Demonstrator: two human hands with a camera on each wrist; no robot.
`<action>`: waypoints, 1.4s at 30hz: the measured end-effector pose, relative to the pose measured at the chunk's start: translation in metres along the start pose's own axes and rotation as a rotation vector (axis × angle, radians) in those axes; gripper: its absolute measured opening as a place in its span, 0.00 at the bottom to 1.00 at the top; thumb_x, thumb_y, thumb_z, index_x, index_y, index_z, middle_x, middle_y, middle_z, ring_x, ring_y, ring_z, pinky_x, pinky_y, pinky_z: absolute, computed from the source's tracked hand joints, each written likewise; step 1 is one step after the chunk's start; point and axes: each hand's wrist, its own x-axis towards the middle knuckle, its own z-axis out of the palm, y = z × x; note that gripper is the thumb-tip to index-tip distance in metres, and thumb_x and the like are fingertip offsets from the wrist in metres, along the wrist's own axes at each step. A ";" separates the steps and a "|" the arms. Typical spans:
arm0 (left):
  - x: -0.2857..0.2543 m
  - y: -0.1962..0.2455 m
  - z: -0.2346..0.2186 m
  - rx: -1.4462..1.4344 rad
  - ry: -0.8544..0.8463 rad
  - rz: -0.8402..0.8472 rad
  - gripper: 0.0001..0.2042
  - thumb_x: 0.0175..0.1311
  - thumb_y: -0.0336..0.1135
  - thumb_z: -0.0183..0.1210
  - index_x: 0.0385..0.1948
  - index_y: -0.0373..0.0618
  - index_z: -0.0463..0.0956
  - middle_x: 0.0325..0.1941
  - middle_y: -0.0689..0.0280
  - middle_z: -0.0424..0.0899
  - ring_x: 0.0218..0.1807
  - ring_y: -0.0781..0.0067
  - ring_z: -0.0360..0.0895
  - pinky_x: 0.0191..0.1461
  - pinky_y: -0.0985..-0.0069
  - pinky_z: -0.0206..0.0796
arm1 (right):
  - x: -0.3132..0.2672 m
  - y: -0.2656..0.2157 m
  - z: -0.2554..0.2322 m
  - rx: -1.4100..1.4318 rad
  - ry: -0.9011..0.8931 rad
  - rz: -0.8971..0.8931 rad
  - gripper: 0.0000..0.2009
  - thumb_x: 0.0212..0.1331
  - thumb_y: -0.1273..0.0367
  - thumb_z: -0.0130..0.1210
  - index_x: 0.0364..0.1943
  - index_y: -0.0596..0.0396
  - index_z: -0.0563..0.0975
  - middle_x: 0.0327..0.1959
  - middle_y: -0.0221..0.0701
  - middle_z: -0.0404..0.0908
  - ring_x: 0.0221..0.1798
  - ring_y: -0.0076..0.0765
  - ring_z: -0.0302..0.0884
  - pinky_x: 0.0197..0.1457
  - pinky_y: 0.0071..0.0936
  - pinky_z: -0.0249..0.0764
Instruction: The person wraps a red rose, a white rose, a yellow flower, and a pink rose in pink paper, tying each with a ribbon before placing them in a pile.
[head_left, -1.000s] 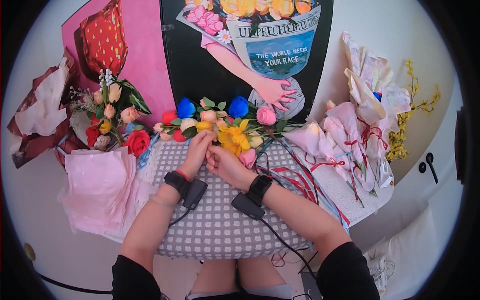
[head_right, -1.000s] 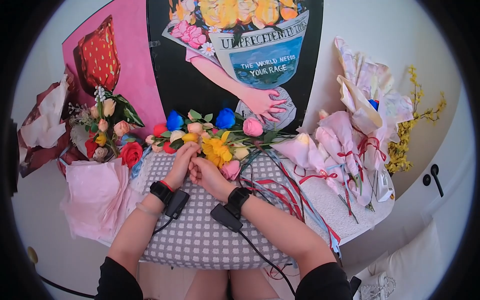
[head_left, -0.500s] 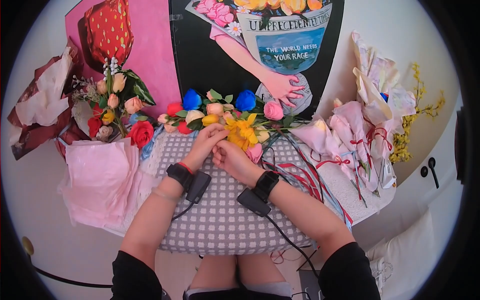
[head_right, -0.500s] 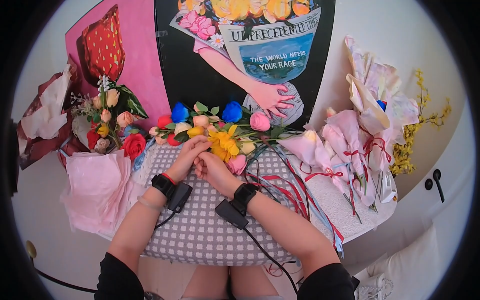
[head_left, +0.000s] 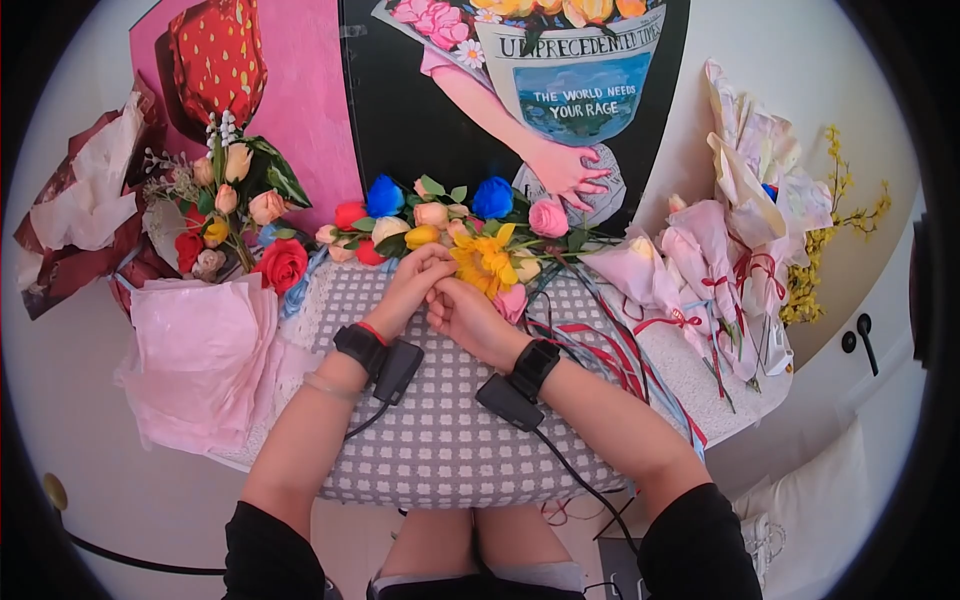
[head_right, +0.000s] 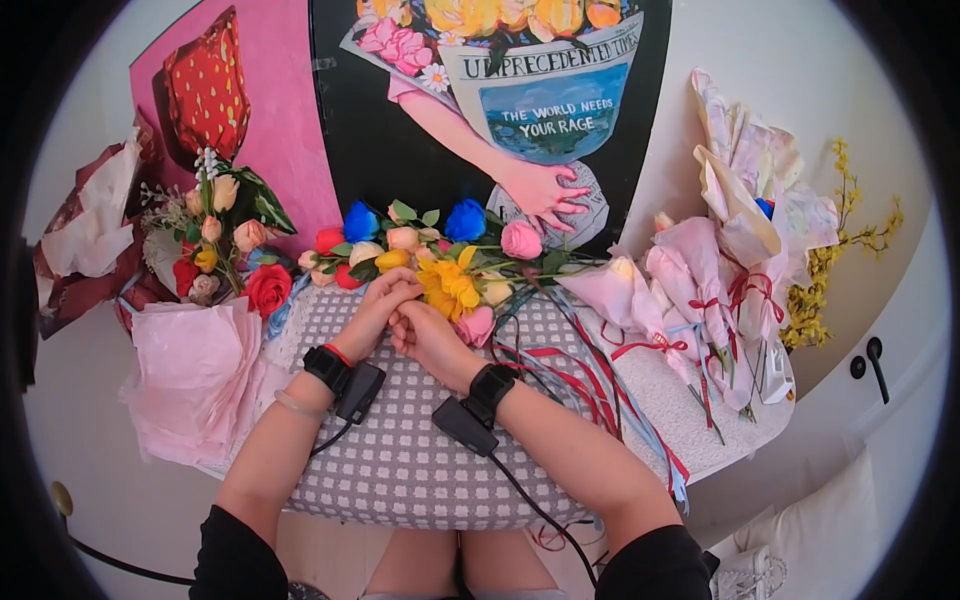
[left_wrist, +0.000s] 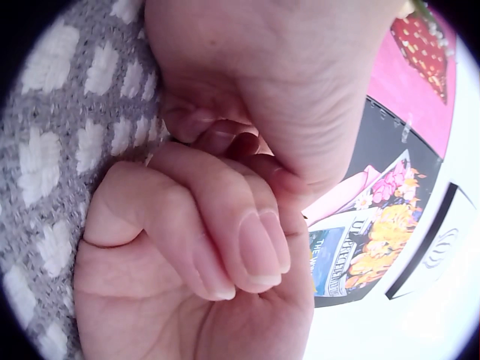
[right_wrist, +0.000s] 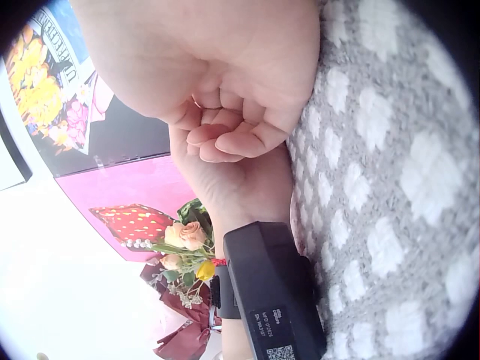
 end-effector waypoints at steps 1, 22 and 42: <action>0.000 0.000 0.000 0.004 -0.009 -0.001 0.05 0.59 0.33 0.53 0.33 0.46 0.69 0.19 0.79 0.67 0.16 0.95 0.60 0.18 0.94 0.49 | 0.000 0.000 -0.001 0.001 0.001 0.002 0.11 0.63 0.64 0.38 0.26 0.51 0.67 0.20 0.20 0.64 0.24 0.19 0.60 0.31 0.17 0.60; 0.002 -0.005 -0.004 0.024 -0.021 0.002 0.04 0.60 0.33 0.51 0.32 0.44 0.70 0.24 0.77 0.69 0.23 0.93 0.65 0.24 0.94 0.56 | 0.000 -0.001 0.001 0.024 0.040 0.006 0.10 0.63 0.64 0.39 0.26 0.52 0.67 0.19 0.21 0.64 0.23 0.20 0.60 0.31 0.18 0.60; 0.004 -0.006 -0.005 0.031 -0.028 -0.001 0.03 0.59 0.31 0.51 0.32 0.44 0.70 0.21 0.77 0.69 0.18 0.95 0.63 0.19 0.95 0.52 | 0.000 0.001 0.000 0.025 0.045 -0.017 0.11 0.63 0.64 0.38 0.27 0.53 0.67 0.21 0.22 0.65 0.24 0.19 0.62 0.31 0.16 0.62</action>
